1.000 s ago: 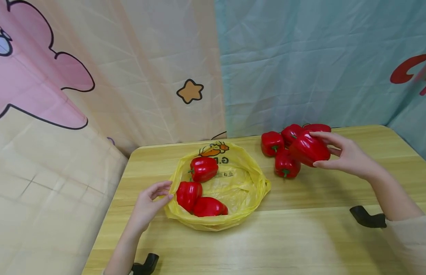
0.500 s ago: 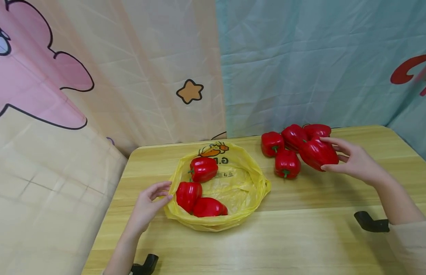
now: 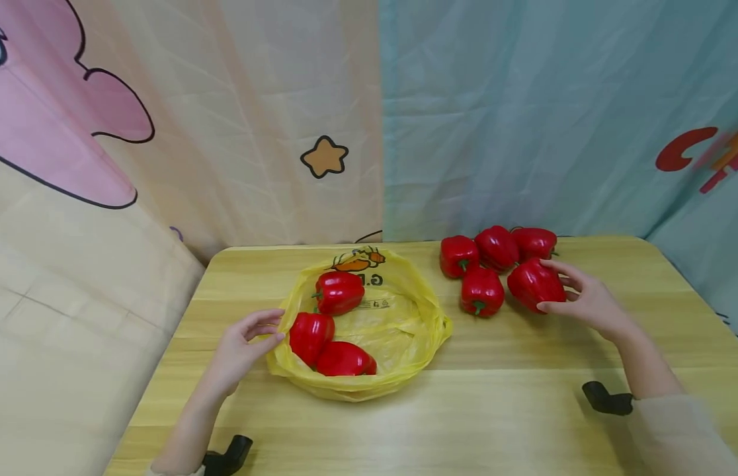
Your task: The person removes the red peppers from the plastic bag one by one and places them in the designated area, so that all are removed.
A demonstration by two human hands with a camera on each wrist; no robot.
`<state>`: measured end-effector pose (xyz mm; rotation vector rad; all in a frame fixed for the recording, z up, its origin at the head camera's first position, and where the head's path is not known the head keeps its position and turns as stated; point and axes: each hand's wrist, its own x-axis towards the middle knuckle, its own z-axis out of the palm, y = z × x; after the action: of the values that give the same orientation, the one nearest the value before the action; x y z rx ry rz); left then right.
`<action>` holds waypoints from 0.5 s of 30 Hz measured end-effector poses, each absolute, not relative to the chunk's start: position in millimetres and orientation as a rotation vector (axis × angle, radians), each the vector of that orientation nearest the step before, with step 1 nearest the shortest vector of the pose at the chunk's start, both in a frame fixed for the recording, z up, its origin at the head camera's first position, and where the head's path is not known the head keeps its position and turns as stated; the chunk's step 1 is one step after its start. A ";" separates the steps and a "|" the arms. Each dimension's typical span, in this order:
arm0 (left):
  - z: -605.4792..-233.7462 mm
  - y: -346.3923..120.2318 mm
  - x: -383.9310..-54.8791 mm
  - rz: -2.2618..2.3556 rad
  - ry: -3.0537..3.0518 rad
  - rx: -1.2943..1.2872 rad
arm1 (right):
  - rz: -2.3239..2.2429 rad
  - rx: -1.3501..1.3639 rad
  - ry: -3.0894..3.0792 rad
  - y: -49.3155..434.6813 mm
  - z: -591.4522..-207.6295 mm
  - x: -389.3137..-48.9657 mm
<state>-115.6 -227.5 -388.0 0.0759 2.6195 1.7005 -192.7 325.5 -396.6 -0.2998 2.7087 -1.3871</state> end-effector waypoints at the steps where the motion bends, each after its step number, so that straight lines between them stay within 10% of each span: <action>1: -387.3 -228.9 -114.8 1.696 2.623 0.077 | -1.396 -0.296 2.699 323.8 -399.8 -192.4; 15: -385.2 -229.4 -114.8 1.677 2.639 0.091 | -1.375 -0.262 2.658 314.1 -411.7 -201.1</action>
<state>-114.8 -229.4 -385.2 0.0910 2.6393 1.6766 -201.1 314.1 -411.7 -0.2617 2.6577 -1.3749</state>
